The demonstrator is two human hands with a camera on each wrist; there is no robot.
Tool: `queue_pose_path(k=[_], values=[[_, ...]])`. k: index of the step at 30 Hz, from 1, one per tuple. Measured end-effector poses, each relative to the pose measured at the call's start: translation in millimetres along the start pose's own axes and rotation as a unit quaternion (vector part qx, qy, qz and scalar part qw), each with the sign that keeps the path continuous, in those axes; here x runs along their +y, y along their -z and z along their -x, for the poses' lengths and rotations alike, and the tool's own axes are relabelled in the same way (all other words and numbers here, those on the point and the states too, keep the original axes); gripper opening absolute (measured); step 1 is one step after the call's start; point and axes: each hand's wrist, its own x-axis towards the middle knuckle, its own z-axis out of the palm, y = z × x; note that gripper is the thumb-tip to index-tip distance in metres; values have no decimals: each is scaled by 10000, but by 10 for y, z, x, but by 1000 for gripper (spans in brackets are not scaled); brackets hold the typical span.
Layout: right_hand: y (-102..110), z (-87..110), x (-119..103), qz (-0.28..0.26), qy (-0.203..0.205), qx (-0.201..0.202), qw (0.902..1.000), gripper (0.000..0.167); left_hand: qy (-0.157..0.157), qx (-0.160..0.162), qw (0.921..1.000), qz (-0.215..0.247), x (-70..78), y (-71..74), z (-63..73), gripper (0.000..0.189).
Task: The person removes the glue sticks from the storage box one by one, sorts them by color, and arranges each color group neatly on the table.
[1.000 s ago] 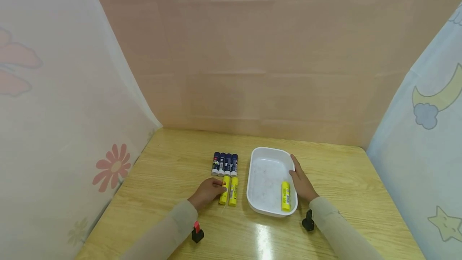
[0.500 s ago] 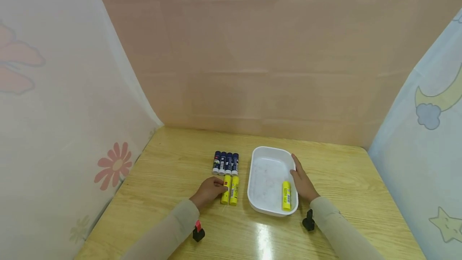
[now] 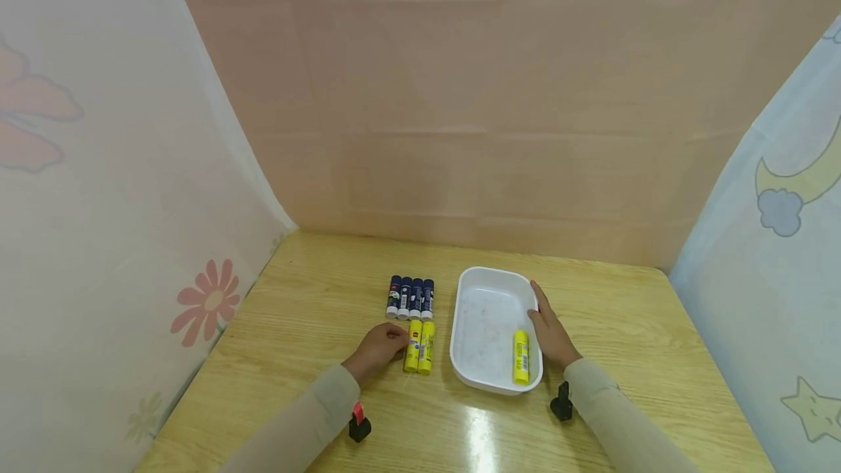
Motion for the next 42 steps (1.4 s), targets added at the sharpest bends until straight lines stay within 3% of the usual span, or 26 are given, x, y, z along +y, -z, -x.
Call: queue_pose_path(k=[20, 33, 42], values=[[-6, -14, 13, -2, 44, 13, 10000, 58, 147, 7, 9998, -102, 30, 14, -2, 25], [-13, -12, 35, -11, 122, 1, 9999, 59, 135, -215, 9997, -34, 56, 85, -2, 28], [-16, -19, 45, -39, 106, 18, 9999, 59, -162, -296, 9994, 115, 307, 130, 8, 35]])
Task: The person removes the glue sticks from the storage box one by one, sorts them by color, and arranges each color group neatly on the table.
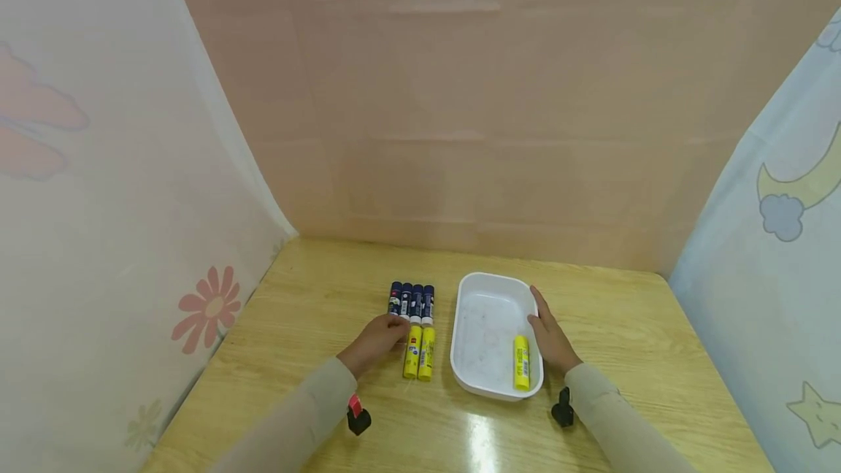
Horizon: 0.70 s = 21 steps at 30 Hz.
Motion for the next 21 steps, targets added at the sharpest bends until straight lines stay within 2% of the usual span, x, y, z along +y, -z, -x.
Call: queue_pose_path(k=[7, 15, 18, 21], values=[[0, 4, 2, -16, -24, -20, 10000, 59, -274, -359, 9984, 334, 311, -103, 64, 39], [-3, 24, 0, -89, -53, -15, 9999, 60, -419, -663, 9969, 101, 636, -312, 142, 41], [-5, 8, 17, -133, -95, 1, 9999, 60, -537, -900, 9940, 305, 694, -421, 144, 42], [-7, -14, 42, -121, -83, 18, 9999, 60, -509, -1235, 9886, 689, 738, -536, 147, 41]])
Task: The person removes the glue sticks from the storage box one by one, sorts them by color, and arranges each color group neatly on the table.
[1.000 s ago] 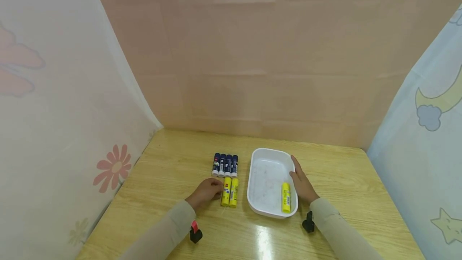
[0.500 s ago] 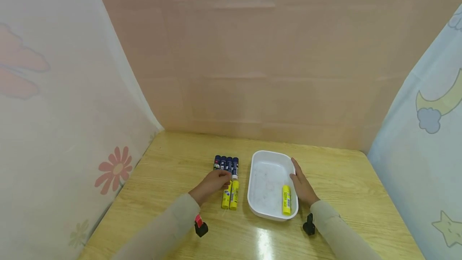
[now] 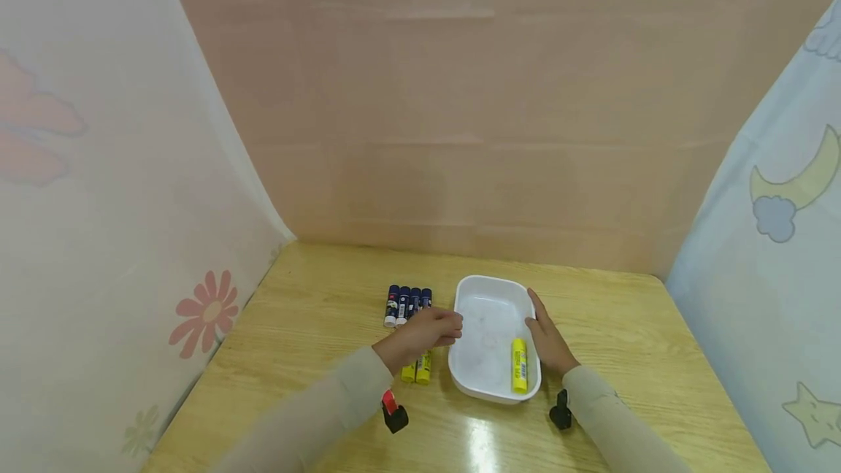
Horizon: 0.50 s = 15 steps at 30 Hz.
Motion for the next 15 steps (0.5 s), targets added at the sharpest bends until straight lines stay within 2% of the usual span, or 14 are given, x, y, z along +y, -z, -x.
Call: queue_pose_path(k=[4, 7, 11, 15], values=[[-9, -15, 22, 24, 40, 22, 10000, 59, 145, -438, 9981, 407, 36, -149, -58, 39], [-14, -8, 20, 33, 63, 28, 10000, 60, 300, -621, 9962, 532, 40, -254, -115, 38], [-11, 10, 6, 42, 52, 76, 9999, 60, 489, -721, 9930, 802, 1, -385, -207, 41], [-7, 18, 9, 111, 147, 111, 9998, 60, 733, -619, 9910, 939, -31, -519, -285, 42]])
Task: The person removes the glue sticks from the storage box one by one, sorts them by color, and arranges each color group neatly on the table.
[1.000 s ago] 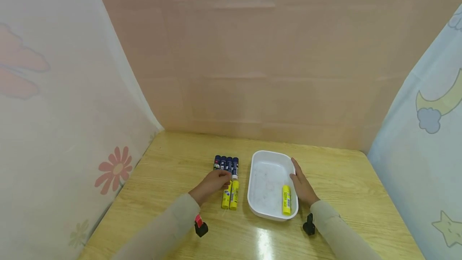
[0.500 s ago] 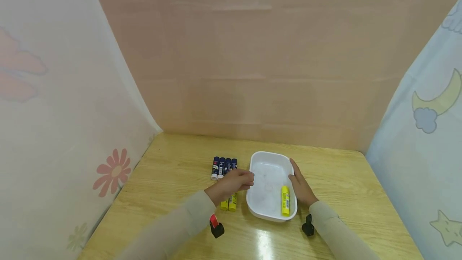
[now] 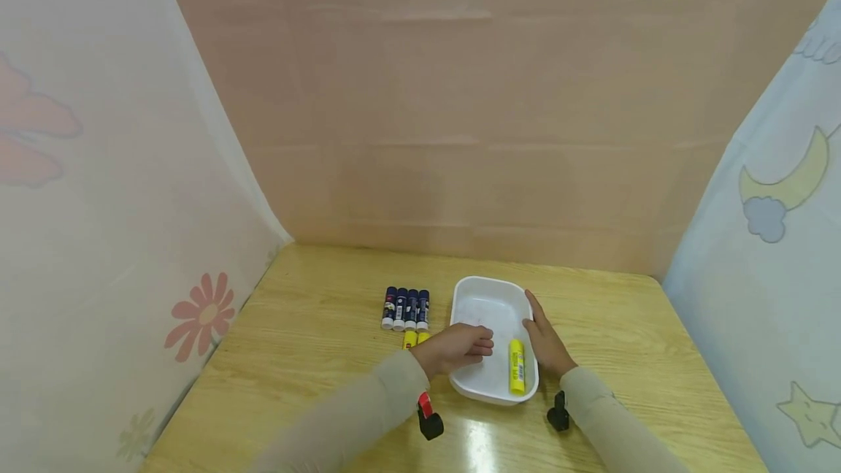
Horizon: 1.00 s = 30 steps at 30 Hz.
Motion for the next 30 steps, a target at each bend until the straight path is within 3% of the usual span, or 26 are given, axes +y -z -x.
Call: queue_pose_path(k=[11, 20, 30], values=[[-19, 10, 4, 26, -72, -12, 10000, 59, 461, 477, 9973, 299, -175, -191, -222, 40], [-18, 12, -10, 127, -96, -1, 9999, 60, 687, 607, 9947, 471, -205, -249, -267, 40], [-21, 37, -17, -31, -107, -58, 9999, 61, 761, 572, 9911, 929, -303, -357, -432, 43]])
